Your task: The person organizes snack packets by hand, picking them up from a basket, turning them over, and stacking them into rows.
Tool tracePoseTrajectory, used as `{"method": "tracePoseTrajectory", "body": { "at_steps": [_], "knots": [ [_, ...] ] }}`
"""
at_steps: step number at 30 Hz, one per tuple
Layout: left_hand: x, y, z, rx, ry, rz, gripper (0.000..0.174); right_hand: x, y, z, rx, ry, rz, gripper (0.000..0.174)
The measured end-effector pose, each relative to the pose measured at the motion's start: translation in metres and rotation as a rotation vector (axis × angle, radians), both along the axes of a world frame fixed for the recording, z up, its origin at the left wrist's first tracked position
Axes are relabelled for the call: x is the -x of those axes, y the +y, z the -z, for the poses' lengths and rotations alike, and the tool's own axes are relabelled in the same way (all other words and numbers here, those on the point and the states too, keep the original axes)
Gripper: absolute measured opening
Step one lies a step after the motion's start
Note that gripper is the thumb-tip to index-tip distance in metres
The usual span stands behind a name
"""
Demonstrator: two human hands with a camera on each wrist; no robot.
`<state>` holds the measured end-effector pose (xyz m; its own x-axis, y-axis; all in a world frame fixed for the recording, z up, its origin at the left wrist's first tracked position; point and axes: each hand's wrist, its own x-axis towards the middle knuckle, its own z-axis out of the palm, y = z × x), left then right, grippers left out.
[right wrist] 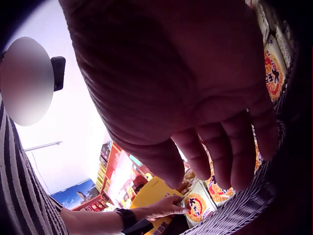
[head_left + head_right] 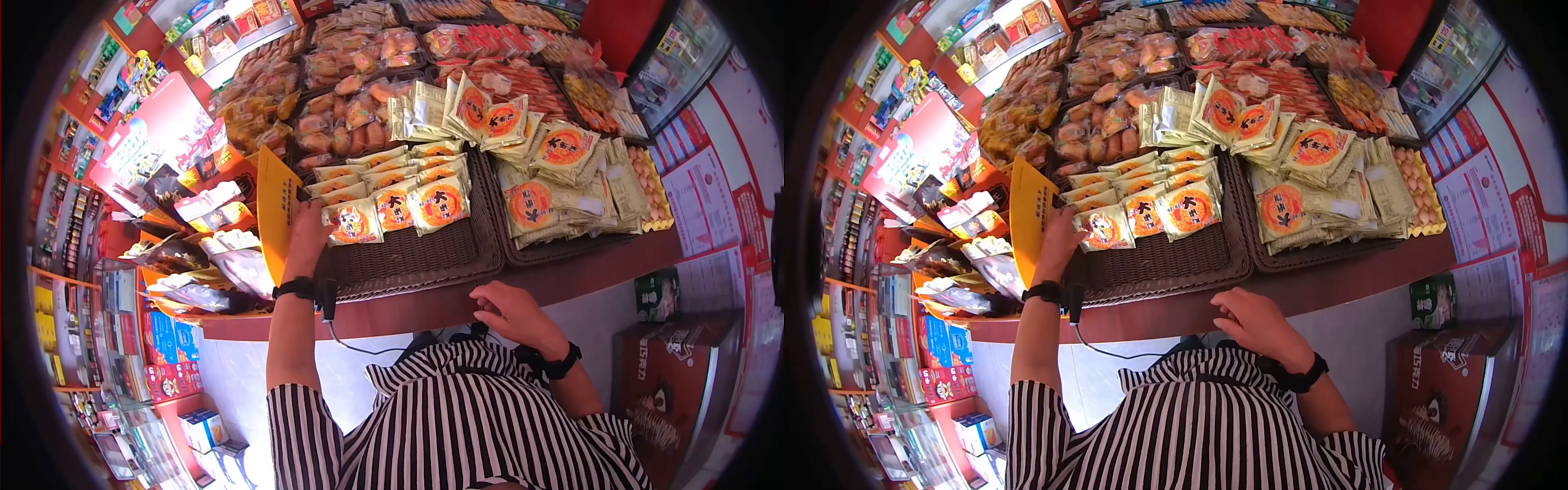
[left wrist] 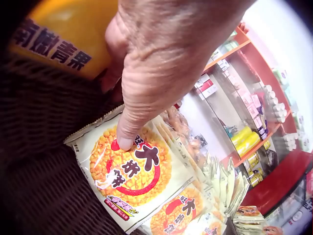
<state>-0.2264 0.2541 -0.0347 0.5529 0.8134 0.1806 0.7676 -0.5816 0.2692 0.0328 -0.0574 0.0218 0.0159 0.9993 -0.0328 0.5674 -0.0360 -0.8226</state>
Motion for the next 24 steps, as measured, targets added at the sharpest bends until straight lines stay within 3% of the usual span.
{"method": "tracePoseTrajectory", "body": {
  "at_steps": [10,13,17,24],
  "knots": [
    [-0.019,-0.007,-0.023,0.017,0.009,-0.080,0.045,-0.005,-0.003,0.001,0.008,-0.001,0.007,0.027],
    [-0.051,-0.018,-0.051,-0.097,-0.101,0.016,0.042,-0.011,0.001,0.000,-0.010,-0.001,0.036,0.027],
    [-0.111,-0.050,-0.090,-0.059,-0.241,0.297,0.036,-0.021,-0.002,-0.002,-0.031,0.012,0.067,0.027],
    [-0.209,-0.077,-0.110,0.037,-0.401,0.484,0.032,-0.046,-0.024,-0.001,-0.044,0.034,0.173,0.027]
  ]
}}
